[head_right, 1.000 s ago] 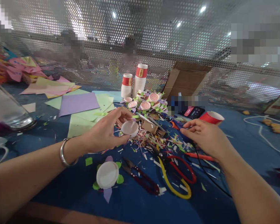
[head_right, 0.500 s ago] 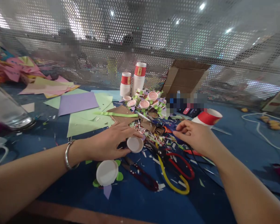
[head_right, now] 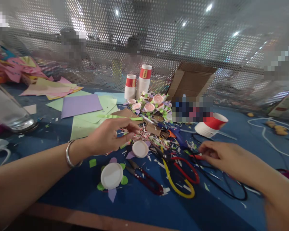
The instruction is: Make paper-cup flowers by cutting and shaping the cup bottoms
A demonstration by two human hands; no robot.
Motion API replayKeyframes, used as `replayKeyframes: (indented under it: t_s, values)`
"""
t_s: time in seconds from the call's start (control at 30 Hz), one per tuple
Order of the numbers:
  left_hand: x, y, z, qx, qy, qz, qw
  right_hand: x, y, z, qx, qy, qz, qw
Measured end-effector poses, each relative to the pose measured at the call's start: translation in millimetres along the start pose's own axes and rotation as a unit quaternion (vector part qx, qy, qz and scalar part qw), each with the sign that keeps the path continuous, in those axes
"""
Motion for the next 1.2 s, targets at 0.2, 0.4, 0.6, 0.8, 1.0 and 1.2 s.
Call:
replayKeyframes:
  t_s: [0.2, 0.4, 0.6, 0.8, 1.0, 1.2]
  values:
    - [18.3, 6, -9, -0.002, -0.013, -0.067, 0.998, -3, -10, 7, 0.045, -0.081, -0.048, 0.995]
    - [50.9, 9, -19, 0.018, -0.009, -0.145, 0.989, 12, -23, -15, 0.0, -0.065, -0.104, 0.992]
    - [52.9, 3, -6, 0.068, 0.016, -0.111, 0.991, 21, -47, 0, -0.018, 0.026, -0.153, 0.988]
    - [34.7, -18, 6, 0.11, -0.033, 0.095, 0.989, 26, -48, 95, 0.116, 0.053, -0.159, 0.979]
    - [27.6, -42, -6, 0.123, -0.04, 0.269, 0.954, 19, -46, 178, 0.275, 0.068, -0.117, 0.952]
    - [8.3, -45, -4, 0.078, 0.025, 0.342, 0.936, 12, -38, 216, 0.31, 0.108, -0.065, 0.942]
Point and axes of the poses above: each hand's wrist, its own y-axis towards the middle knuckle, its own x-axis out of the back of the hand, z = x × y, the point moved 7 cm from there along y, towards the middle knuckle, and after that the axes turned 7 degrees about -y, right-handed, at the moved point
